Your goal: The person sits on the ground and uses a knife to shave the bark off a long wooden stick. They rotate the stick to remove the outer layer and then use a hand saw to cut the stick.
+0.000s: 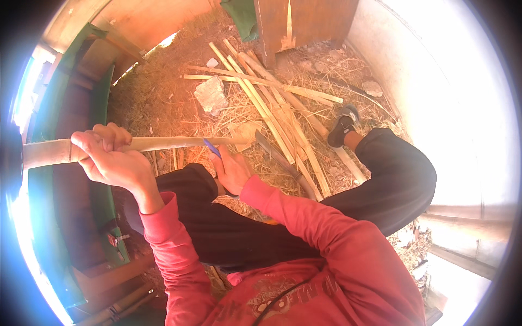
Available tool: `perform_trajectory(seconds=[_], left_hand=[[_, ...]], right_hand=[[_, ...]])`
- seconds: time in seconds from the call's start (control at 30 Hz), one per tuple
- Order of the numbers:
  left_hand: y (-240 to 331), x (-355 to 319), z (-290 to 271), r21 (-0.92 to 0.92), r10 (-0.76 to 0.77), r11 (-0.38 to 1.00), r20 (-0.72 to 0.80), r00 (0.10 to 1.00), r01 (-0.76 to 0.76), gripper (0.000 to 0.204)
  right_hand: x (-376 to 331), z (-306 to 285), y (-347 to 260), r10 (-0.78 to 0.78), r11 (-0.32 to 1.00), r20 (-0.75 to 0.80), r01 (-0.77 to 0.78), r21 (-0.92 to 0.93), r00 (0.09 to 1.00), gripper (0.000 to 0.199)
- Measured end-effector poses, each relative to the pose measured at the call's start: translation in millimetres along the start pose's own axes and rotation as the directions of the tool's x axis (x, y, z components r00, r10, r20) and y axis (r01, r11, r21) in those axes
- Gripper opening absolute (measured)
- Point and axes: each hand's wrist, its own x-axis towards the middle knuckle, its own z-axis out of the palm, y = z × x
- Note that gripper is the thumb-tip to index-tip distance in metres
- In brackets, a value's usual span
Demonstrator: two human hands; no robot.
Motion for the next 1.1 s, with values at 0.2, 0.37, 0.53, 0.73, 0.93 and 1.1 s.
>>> perform_trajectory(seconds=[0.2, 0.37, 0.53, 0.73, 0.93, 1.1], left_hand=[[1, -4, -2, -0.068, -0.042, 0.996, 0.121, 0.992, 0.050, 0.042], [1, -7, -1, -0.060, -0.021, 0.998, 0.104, 0.994, 0.027, 0.041], [-5, 0, -5, -0.042, -0.026, 0.999, 0.179, 0.984, 0.034, 0.041], [-3, 6, -24, -0.112, -0.018, 0.993, 0.121, 0.993, 0.032, 0.039], [-10, 15, -21, -0.068, -0.075, 0.994, 0.109, 0.991, 0.083, 0.040], [-4, 21, -17, 0.069, 0.012, 0.998, -0.113, 0.994, -0.005, 0.040]], right_hand=[[7, 6, 37, 0.112, 0.976, 0.047, -0.101, -0.195, 0.993, 0.027], [4, 9, 44, 0.150, 0.941, 0.064, -0.122, -0.316, 0.987, 0.030], [18, 25, 67, 0.231, 0.856, 0.147, -0.130, -0.500, 0.962, 0.035], [-19, -7, 201, 0.409, 0.863, -0.252, -0.462, -0.206, 0.877, 0.042], [24, -47, -11, -0.009, 0.989, -0.212, 0.040, 0.142, 0.977, 0.027], [-12, -50, -91, -0.337, 0.871, -0.184, 0.380, 0.312, 0.923, 0.015]])
